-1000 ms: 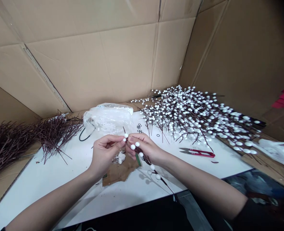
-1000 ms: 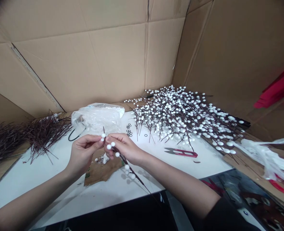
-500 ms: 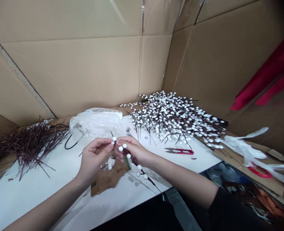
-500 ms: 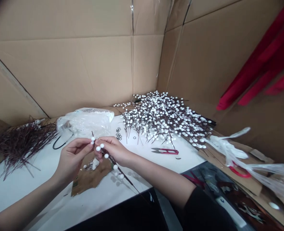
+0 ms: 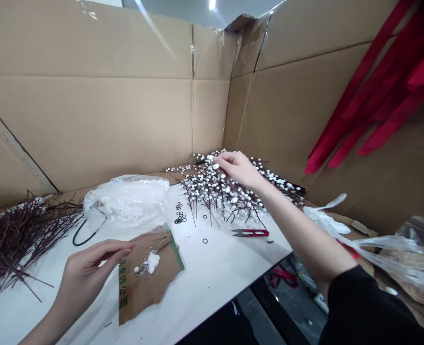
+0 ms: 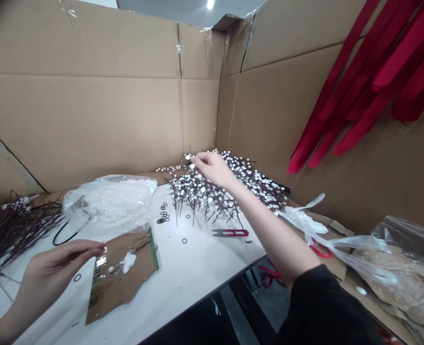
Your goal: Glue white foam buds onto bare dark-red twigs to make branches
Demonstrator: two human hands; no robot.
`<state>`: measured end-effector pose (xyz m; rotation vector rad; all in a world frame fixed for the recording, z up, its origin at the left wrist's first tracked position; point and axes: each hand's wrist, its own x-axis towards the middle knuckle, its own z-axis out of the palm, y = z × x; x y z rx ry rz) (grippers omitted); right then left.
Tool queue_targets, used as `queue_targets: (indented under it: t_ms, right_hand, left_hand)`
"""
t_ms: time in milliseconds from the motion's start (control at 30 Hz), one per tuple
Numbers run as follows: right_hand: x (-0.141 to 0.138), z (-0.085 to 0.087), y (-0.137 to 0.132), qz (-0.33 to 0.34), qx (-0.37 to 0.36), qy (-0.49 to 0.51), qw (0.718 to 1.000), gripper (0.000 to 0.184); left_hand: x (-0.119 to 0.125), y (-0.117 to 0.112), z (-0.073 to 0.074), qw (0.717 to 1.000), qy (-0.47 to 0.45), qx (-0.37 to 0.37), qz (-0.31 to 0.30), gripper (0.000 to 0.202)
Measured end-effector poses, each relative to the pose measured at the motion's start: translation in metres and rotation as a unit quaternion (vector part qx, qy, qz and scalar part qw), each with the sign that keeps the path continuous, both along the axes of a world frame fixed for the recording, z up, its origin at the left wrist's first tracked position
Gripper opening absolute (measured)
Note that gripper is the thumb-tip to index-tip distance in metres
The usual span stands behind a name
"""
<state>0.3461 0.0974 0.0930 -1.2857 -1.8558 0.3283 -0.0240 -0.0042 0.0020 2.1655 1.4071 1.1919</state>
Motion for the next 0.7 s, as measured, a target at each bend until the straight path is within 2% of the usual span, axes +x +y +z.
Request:
queue_targets:
  t_ms: [67, 167, 300, 367, 433, 533, 633, 700]
  right_hand:
    - [0.025, 0.006, 0.021, -0.099, 0.04, -0.129, 0.986, 0.039]
    - [0.053, 0.001, 0.052, -0.116, 0.031, -0.172, 0.978, 0.036]
    - [0.065, -0.02, 0.077, -0.12, 0.03, -0.213, 0.969, 0.038]
    - [0.06, -0.027, 0.082, -0.189, 0.137, -0.276, 0.932, 0.036]
    - [0.045, -0.028, 0.083, -0.196, 0.177, -0.277, 0.924, 0.031]
    - [0.005, -0.021, 0.069, -0.17, 0.225, -0.275, 0.919, 0.019]
    - [-0.049, -0.017, 0.034, -0.108, 0.255, -0.28, 0.919, 0.018]
    - [-0.085, -0.022, 0.001, -0.061, 0.274, -0.283, 0.917, 0.024]
  left_hand:
    - [-0.012, 0.005, -0.006, 0.999, 0.028, 0.02, 0.026, 0.017]
    - [-0.024, 0.016, -0.012, 0.996, 0.063, 0.033, 0.053, 0.021]
    - [-0.032, 0.025, -0.018, 0.988, 0.127, 0.084, 0.032, 0.022]
    - [-0.034, 0.026, -0.02, 0.981, 0.161, 0.108, 0.026, 0.02]
    - [-0.035, 0.024, -0.022, 0.975, 0.187, 0.112, 0.037, 0.019]
    - [-0.034, 0.02, -0.023, 0.969, 0.212, 0.108, 0.063, 0.02]
    - [-0.034, 0.016, -0.023, 0.964, 0.229, 0.1, 0.087, 0.021]
    - [-0.035, 0.014, -0.021, 0.957, 0.251, 0.094, 0.109, 0.022]
